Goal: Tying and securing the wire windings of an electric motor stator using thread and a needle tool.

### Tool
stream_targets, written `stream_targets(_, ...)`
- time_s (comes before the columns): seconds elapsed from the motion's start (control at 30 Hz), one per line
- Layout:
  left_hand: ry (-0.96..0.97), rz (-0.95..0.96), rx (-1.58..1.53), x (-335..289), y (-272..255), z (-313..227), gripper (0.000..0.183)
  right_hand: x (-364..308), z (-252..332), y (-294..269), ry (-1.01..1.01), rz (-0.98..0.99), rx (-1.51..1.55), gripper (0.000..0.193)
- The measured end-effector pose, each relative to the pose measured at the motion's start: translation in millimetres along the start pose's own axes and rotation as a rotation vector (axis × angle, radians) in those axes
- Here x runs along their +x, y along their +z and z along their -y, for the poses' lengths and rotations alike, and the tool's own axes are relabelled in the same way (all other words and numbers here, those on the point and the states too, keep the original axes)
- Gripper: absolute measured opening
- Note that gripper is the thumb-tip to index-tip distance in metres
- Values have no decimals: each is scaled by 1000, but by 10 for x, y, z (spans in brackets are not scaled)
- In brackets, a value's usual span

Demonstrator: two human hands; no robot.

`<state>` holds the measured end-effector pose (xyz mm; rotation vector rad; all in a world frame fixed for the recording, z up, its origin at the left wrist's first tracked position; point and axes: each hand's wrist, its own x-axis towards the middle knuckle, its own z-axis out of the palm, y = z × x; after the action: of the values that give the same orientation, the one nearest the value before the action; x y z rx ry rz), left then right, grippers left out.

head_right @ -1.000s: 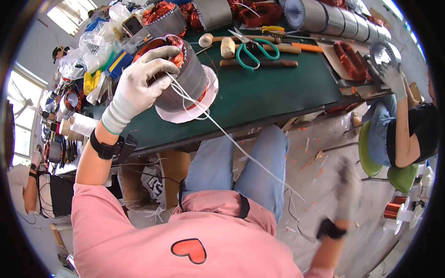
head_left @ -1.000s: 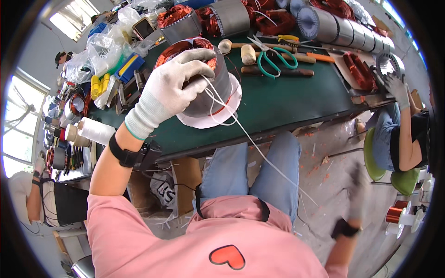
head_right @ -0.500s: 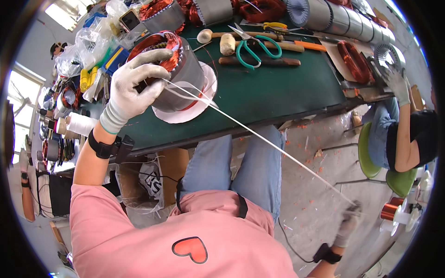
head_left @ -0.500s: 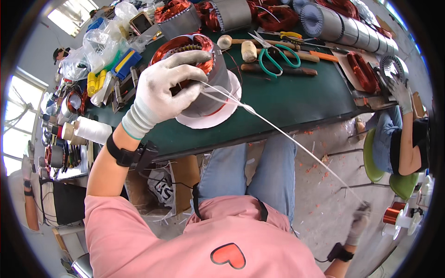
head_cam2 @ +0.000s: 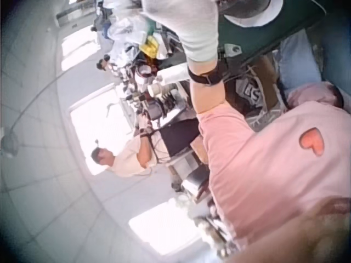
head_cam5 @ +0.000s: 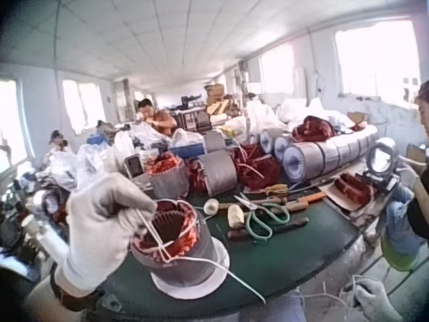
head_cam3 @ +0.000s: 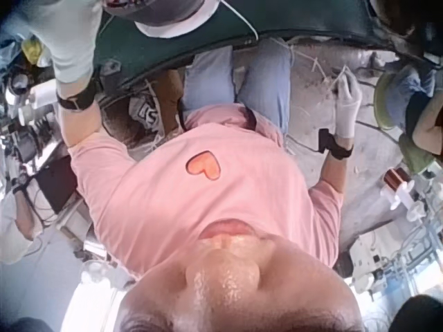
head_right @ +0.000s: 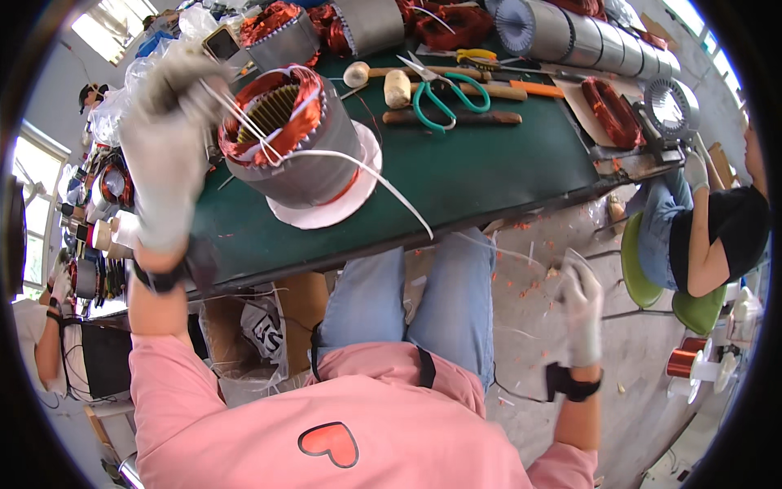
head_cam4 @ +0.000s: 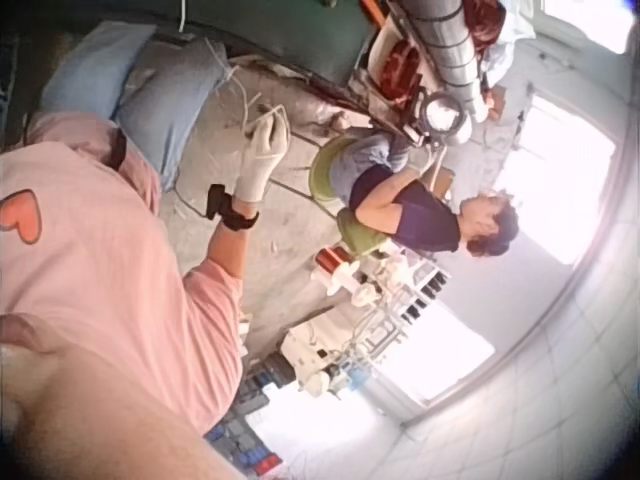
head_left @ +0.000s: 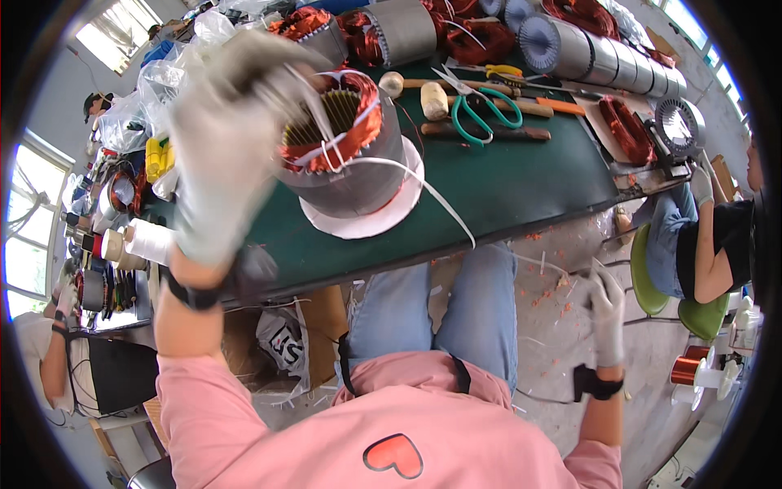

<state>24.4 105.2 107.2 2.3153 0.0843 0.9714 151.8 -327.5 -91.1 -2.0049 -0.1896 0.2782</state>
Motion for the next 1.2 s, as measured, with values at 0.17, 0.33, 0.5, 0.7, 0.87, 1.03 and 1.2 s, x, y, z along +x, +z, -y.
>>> stream_targets(0.17,592,338,374,-906,613,94,28,449,1427,1755,-1197,93,-23,22)
stream_targets(0.33,648,25,392,-767,228,375,26,133,1966,1720,-199,778,781,29)
stream_targets(0.5,293,12,236,-455,344,591,25,142,2374,1934,-62,959,1224,45)
stream_targets(0.7,361,189,102,-312,83,841,19,102,1673,2362,-597,626,533,17)
stream_targets(0.87,69,97,133,-340,244,581,12,-92,1532,2495,-738,376,729,8)
stream_targets(1.03,18,43,133,-382,349,485,11,-72,1228,2117,143,812,702,26)
stream_targets(1.2,-95,100,100,-467,239,555,15,133,1280,1410,-285,760,976,34)
